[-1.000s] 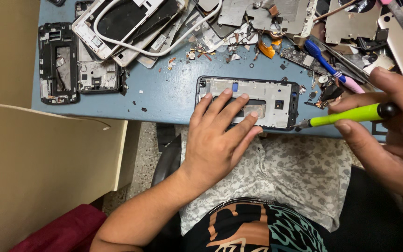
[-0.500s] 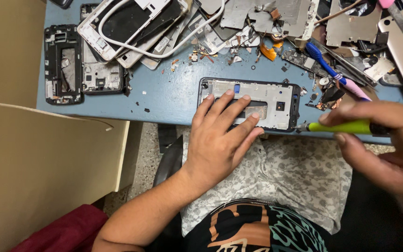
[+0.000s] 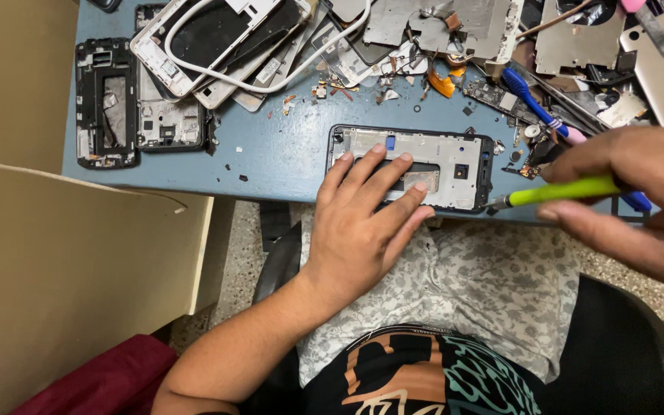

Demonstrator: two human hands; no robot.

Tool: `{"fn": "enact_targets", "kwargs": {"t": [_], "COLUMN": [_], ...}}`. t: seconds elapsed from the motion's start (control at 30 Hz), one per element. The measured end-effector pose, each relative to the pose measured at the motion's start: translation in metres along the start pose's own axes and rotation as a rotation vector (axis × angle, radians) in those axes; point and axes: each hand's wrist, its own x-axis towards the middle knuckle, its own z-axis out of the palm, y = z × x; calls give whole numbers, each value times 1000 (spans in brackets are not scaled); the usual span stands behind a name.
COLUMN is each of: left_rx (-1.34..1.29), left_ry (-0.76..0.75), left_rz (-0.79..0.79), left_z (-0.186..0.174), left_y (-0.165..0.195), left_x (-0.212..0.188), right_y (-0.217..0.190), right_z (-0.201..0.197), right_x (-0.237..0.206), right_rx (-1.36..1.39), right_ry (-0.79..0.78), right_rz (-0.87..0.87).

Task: The person disassembles a smartphone by prying open the casing and removing internal components. They then use a screwdriver to remove screws from the phone frame and place the parts on a cluttered workbench.

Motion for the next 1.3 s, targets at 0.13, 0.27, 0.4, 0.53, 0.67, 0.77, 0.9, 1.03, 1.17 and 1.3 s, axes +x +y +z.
{"fn": "enact_targets", "kwargs": {"t": [0.13,0.27,0.4,0.53,0.67,0.77,0.9,1.03,1.17,1.3], "left_rx": [-2,-3,-6,-3,1,-7,-2,7,0,3], "left_ry": [1,4,2,-1,-4,-6,-2,-7,-11,-8], "left_rz": [-1,-1,-3,0,-2,-7,-3,-4,-9,-3], "left_z": [0,-1,0,0,-1,-1,0,1,1,1], "left_y": [0,0,0,0,0,1,0,0,0,-1], "left_x": [0,0,0,0,0,0,0,-1,0,-1], "right_y": [1,-3,-17,-28,-28,-27,-31,-38,-40,-40], "right_z": [3,-1,-7,-4,-4,-5,-5,-3,-5,-7], "right_x": [-5,0,9,14,14,13,14,18,20,19], "right_rx": [-10,-52,-184,-226,-329,-287,-359,-462,-429,-369], "right_ry": [-133,-159,-121,-213,-350,-216,-161,-390,-361,-197], "right_rz": [279,51,-115,128,243,-34,-116,253,229,42]}}
